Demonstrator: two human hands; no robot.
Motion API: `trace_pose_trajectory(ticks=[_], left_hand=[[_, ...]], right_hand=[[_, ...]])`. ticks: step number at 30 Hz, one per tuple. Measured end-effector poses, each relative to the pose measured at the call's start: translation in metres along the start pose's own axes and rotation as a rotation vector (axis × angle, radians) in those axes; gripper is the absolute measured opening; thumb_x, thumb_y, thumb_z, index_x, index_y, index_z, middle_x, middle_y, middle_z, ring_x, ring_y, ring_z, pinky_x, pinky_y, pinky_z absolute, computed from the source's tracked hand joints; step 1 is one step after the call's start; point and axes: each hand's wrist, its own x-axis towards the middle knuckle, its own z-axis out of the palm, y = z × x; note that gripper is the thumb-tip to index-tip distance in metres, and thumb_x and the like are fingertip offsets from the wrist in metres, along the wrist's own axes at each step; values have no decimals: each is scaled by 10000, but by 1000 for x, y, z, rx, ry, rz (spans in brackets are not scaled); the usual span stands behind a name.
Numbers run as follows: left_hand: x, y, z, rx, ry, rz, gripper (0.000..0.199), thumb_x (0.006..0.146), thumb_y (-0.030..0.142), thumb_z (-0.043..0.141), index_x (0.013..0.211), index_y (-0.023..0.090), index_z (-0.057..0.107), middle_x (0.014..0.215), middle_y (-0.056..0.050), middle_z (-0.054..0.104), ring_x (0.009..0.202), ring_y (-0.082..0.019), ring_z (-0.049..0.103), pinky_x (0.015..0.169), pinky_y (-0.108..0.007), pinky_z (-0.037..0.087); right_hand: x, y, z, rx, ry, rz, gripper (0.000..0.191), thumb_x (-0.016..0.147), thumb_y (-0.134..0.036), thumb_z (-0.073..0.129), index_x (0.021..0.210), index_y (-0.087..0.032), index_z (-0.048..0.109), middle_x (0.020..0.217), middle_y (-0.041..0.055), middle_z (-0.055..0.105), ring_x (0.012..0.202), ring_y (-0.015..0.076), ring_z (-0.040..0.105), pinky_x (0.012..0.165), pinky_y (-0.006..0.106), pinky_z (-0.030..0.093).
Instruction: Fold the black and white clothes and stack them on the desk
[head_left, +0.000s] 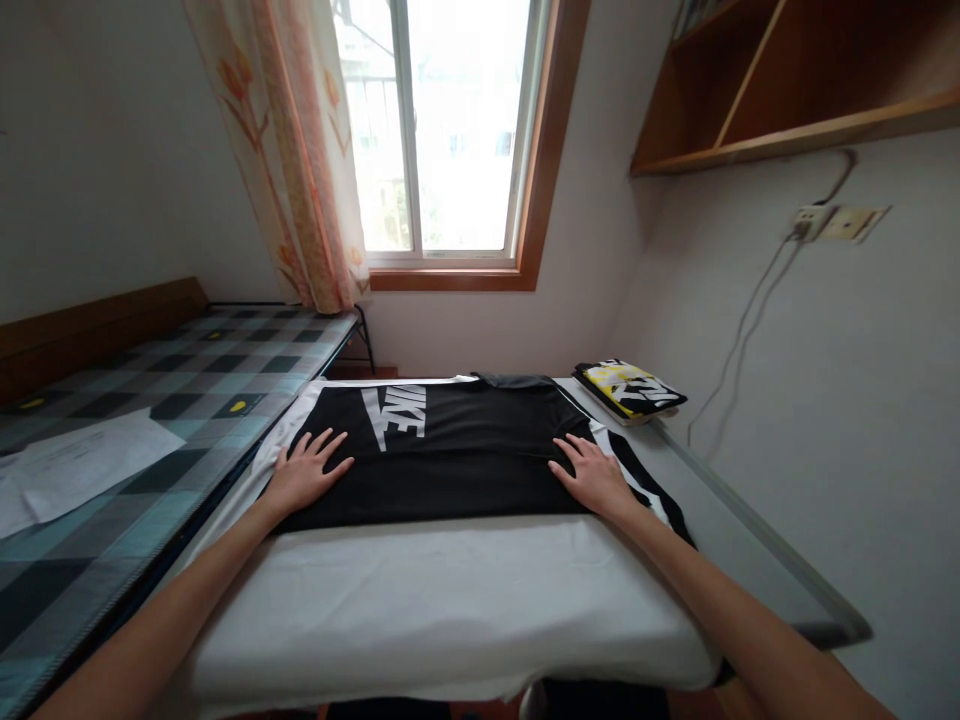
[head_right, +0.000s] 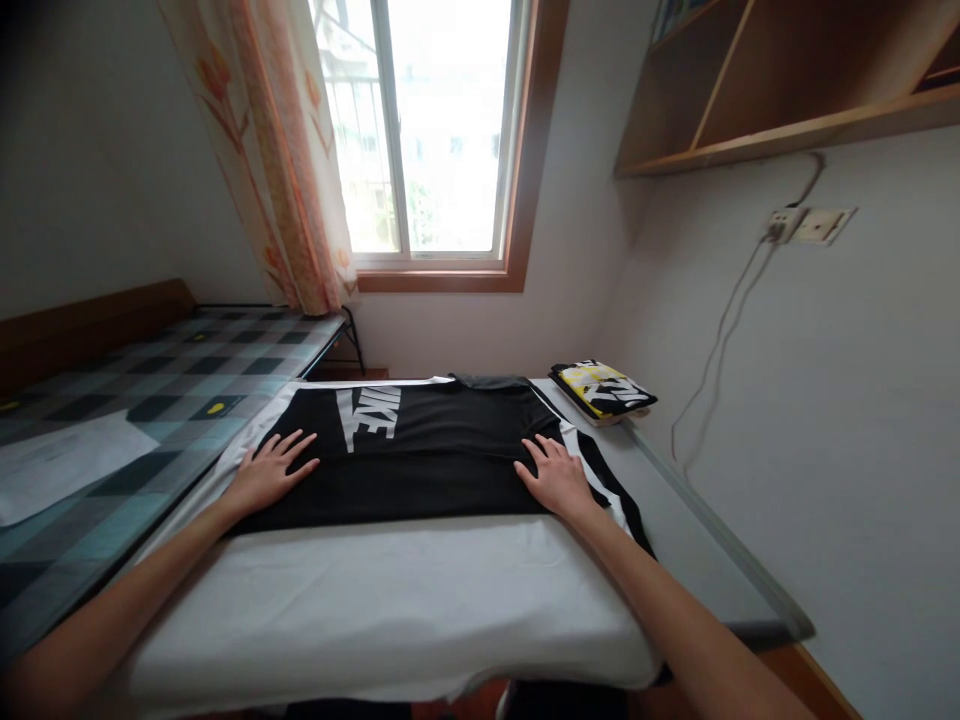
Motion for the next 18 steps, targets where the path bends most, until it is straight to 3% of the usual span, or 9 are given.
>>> trace_pose_trajectory(ticks=[4, 7, 11, 14, 18], left_hand=[[0, -1, -3, 4, -27, -5, 637, 905, 620, 352, 1483, 353, 341, 1566, -30, 314, 1426, -367, 255, 1101, -599, 216], [7, 3, -7, 31, -27, -20, 618, 911, 587, 367, 1467, 319, 387, 1556, -55, 333, 1413, -370, 282, 1100, -614, 206], [21, 19, -12, 71, 47, -1, 558, 911, 472, 424, 1421, 252, 471, 1540, -90, 359, 1416, -350, 285, 1114, -576, 218], [35, 37, -13, 33, 76, 71, 512, 914, 403, 440, 1400, 251, 492, 1522, -80, 394, 1424, -324, 282, 1127, -544, 227], [58, 61, -10, -68, 53, 183, 489, 923, 425, 446, 1372, 245, 515, 1490, -90, 441, 1402, -319, 334, 1117, -539, 270]], right_hand=[[-4, -5, -9, -28, -14, 12, 536, 921, -505, 402, 1363, -230, 531, 1428, 115, 497, 1275, 306, 461, 995, 479, 373], [10, -7, -18, -34, -18, 39, 515, 902, -566, 419, 1252, -241, 613, 1289, 125, 588, 1155, 318, 537, 961, 485, 367], [47, -6, -26, 28, -3, 67, 475, 905, -592, 406, 1030, -239, 698, 1118, 105, 643, 1076, 292, 566, 943, 458, 360], [78, -6, -28, 54, 18, 110, 405, 917, -513, 426, 1024, -232, 699, 1110, 112, 633, 1072, 281, 557, 907, 428, 377], [116, -2, -34, -48, 102, 205, 397, 911, -443, 431, 1005, -187, 719, 1132, 168, 618, 1085, 329, 534, 889, 454, 373]])
